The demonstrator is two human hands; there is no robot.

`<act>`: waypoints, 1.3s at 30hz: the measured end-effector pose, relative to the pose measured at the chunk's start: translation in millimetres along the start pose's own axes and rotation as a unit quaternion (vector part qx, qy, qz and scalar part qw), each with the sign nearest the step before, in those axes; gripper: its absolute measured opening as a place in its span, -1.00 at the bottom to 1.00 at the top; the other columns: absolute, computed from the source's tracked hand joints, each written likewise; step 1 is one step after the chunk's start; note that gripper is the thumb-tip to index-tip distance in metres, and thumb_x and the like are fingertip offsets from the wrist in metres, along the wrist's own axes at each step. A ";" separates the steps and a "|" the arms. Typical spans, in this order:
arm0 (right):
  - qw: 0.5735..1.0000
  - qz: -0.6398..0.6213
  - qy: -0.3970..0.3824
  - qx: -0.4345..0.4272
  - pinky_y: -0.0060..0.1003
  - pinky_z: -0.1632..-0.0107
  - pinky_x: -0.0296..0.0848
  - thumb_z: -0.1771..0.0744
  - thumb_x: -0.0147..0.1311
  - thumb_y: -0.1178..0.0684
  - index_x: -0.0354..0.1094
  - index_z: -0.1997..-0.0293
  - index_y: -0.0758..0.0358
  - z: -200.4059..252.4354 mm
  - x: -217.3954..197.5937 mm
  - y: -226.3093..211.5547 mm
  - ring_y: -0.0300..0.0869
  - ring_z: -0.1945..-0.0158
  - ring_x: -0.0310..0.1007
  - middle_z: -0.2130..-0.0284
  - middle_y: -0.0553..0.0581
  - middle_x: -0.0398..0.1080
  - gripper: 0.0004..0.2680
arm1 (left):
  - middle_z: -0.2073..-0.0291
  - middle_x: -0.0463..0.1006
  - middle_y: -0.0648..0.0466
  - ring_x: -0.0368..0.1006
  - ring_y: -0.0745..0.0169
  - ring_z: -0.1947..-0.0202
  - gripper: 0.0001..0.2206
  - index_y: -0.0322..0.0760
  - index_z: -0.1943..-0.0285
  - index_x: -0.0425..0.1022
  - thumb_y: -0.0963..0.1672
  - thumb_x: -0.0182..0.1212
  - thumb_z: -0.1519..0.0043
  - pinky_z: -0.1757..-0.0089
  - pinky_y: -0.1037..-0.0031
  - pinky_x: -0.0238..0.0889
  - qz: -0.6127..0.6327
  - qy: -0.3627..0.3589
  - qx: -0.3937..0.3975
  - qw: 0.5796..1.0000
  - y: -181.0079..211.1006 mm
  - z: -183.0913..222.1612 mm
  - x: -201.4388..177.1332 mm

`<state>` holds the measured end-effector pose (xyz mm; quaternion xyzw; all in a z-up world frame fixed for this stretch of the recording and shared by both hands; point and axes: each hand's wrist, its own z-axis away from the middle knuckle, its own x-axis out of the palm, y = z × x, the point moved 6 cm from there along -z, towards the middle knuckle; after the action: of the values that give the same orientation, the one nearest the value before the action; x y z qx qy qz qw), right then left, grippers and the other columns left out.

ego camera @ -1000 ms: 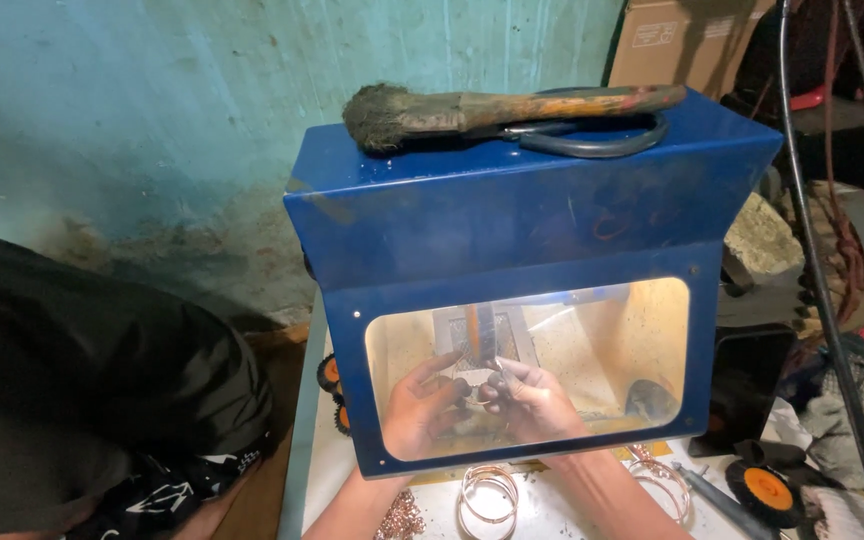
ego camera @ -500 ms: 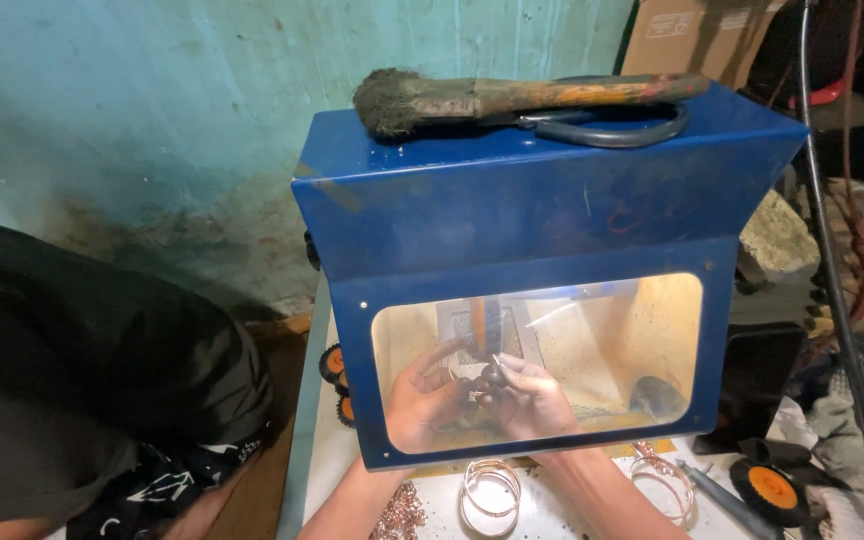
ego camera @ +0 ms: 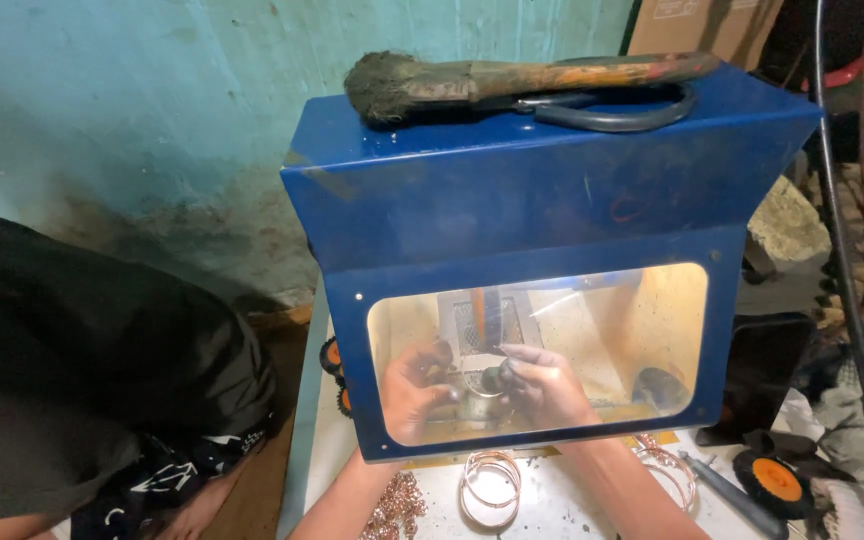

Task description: Polishing a small metal jewelry piece using a bench polisher inside a protective dust hood

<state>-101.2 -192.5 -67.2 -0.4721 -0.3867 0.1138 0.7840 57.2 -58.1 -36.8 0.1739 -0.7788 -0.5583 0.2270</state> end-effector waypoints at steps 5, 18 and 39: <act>0.997 0.039 0.059 -0.015 -0.20 0.41 0.45 -0.31 0.02 0.29 0.25 -0.33 0.55 8.9 6.0 -10.6 -0.11 0.42 0.40 0.52 0.18 0.38 -0.60 | 0.55 0.52 0.19 0.37 0.39 0.49 -0.65 -0.14 0.55 0.38 -0.01 0.57 0.07 0.38 0.56 0.32 -0.246 0.006 0.286 0.926 63.6 20.6 27.1; 0.993 0.068 0.088 -0.038 -0.17 0.31 0.53 -0.31 0.02 0.24 0.30 -0.33 0.51 27.3 24.4 -21.4 -0.03 0.38 0.47 0.52 0.22 0.40 -0.60 | 0.46 0.40 0.18 0.24 0.27 0.38 -0.54 -0.15 0.49 0.16 -0.08 0.54 -0.15 0.26 0.40 0.17 -0.431 0.040 0.567 0.701 132.7 53.3 49.8; 0.995 0.060 0.082 0.010 0.10 0.12 0.65 -0.21 0.26 0.26 0.32 -0.27 0.48 49.6 53.9 -28.8 0.23 0.19 0.61 0.16 0.50 0.56 -0.54 | -0.11 0.61 -0.05 0.55 0.00 -0.14 -0.61 -0.19 -0.12 0.63 0.06 0.22 -0.25 -0.05 0.23 0.50 -0.280 -0.015 0.104 0.954 34.6 17.8 39.6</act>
<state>-105.6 -146.1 -3.8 -0.4944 -0.2904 0.1256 0.8096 13.8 -53.9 -2.5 0.3995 -0.7556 -0.5182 0.0305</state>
